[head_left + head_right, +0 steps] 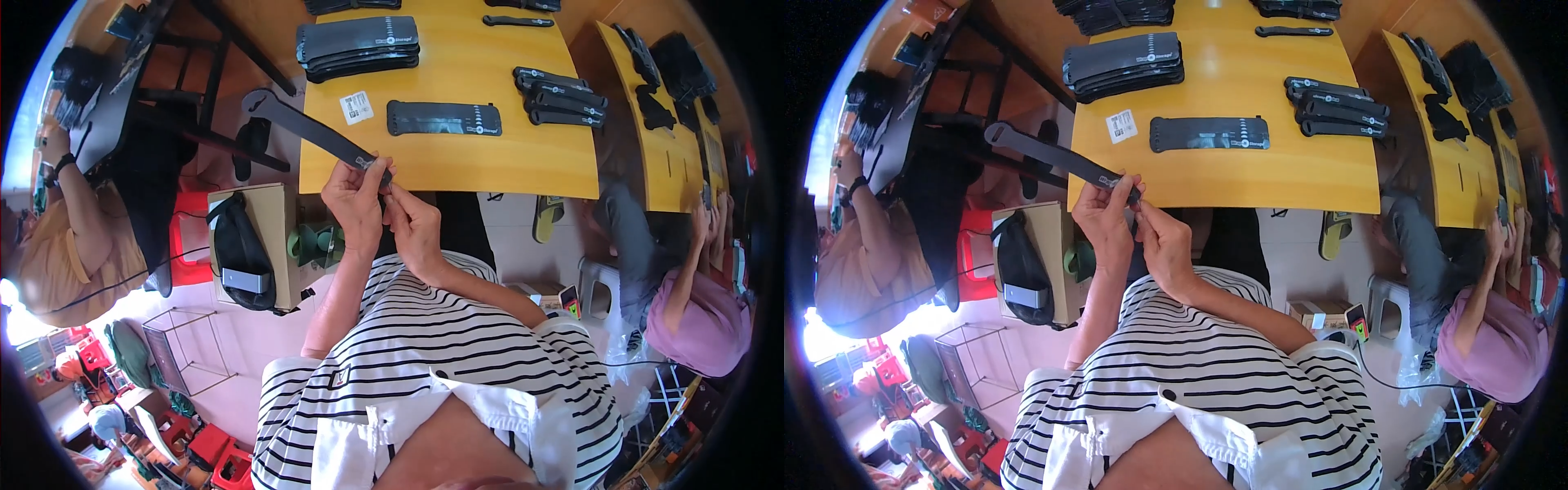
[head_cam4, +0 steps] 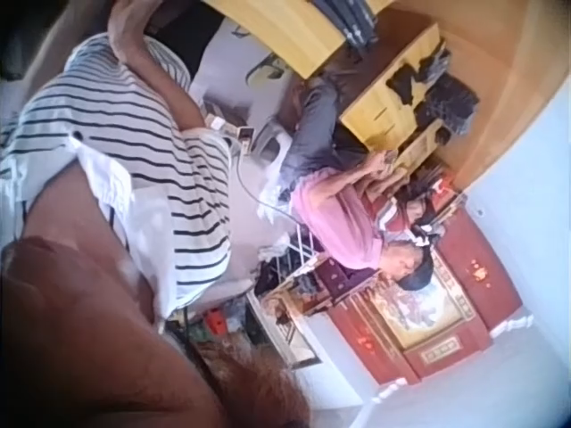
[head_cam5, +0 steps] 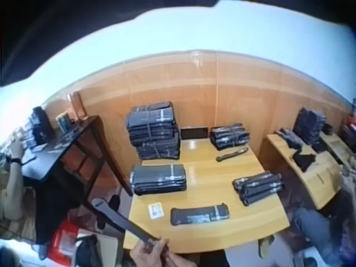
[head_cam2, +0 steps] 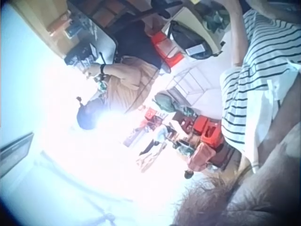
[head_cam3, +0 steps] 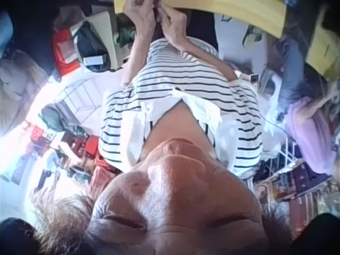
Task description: Assembling small metal hardware components onto leather watch-style straps.
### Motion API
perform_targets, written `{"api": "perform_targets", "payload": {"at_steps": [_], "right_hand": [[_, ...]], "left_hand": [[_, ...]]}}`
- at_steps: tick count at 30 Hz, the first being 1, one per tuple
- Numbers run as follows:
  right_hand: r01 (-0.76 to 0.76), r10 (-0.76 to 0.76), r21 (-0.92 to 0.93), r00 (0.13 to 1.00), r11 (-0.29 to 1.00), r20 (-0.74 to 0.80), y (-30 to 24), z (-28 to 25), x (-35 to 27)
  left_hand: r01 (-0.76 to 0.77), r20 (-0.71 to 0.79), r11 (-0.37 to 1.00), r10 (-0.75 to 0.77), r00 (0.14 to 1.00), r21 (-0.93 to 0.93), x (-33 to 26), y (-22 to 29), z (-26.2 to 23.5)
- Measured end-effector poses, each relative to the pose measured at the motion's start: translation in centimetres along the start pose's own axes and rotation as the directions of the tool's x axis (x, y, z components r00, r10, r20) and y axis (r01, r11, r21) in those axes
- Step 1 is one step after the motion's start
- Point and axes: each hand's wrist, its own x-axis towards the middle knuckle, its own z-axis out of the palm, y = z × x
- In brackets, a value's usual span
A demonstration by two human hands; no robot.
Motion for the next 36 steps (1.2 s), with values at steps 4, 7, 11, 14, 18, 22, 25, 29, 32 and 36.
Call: {"api": "perform_targets", "payload": {"at_steps": [4,7,11,14,18,22,25,29,32,36], "right_hand": [[0.117,-0.12,-0.047,0.991,0.992,-0.059,0.4,0.5,0.1],[0.082,-0.078,-0.108,0.996,0.991,0.04,-0.3,-0.9,0.6],[0.201,-0.157,-0.262,0.971,0.944,0.18,-0.3,-3.3,1.5],[0.24,-0.177,-0.339,0.962,0.91,0.207,-2.2,-3.7,1.7],[0.381,-0.288,-0.328,0.91,0.864,0.298,-2.9,-3.0,2.1],[0.662,-0.503,-0.321,0.735,0.677,0.454,-3.4,-2.6,2.8],[0.712,-0.445,-0.352,0.672,0.607,0.592,-4.5,-2.4,3.1],[0.695,-0.49,-0.272,0.682,0.666,0.543,-5.6,-1.4,3.1],[0.502,-0.41,-0.097,0.789,0.859,0.457,-6.1,-1.1,2.8],[0.238,-0.21,0.012,0.834,0.971,0.51,-7.7,-1.5,2.3]], "left_hand": [[-0.064,-0.026,0.995,0.062,0.998,-0.072,0.0,-0.3,0.3],[0.014,0.014,0.999,-0.013,1.0,-0.036,0.3,0.4,0.0],[0.027,0.207,0.996,-0.044,0.977,0.082,1.3,0.7,-1.4],[0.036,0.185,0.983,-0.07,0.98,0.181,1.1,2.1,-1.3],[0.066,0.114,0.93,-0.114,0.987,0.361,0.8,3.6,-2.2],[0.155,0.118,0.909,-0.215,0.969,0.387,0.4,4.9,-3.3],[0.289,0.177,0.937,-0.324,0.929,0.196,0.2,5.6,-4.3],[0.348,0.168,0.938,-0.343,0.924,0.001,-0.7,7.1,-5.4],[0.064,0.204,0.982,-0.101,0.974,0.18,-1.8,7.6,-7.1],[0.018,0.202,0.926,-0.102,0.974,0.378,-2.6,8.4,-7.1]]}}
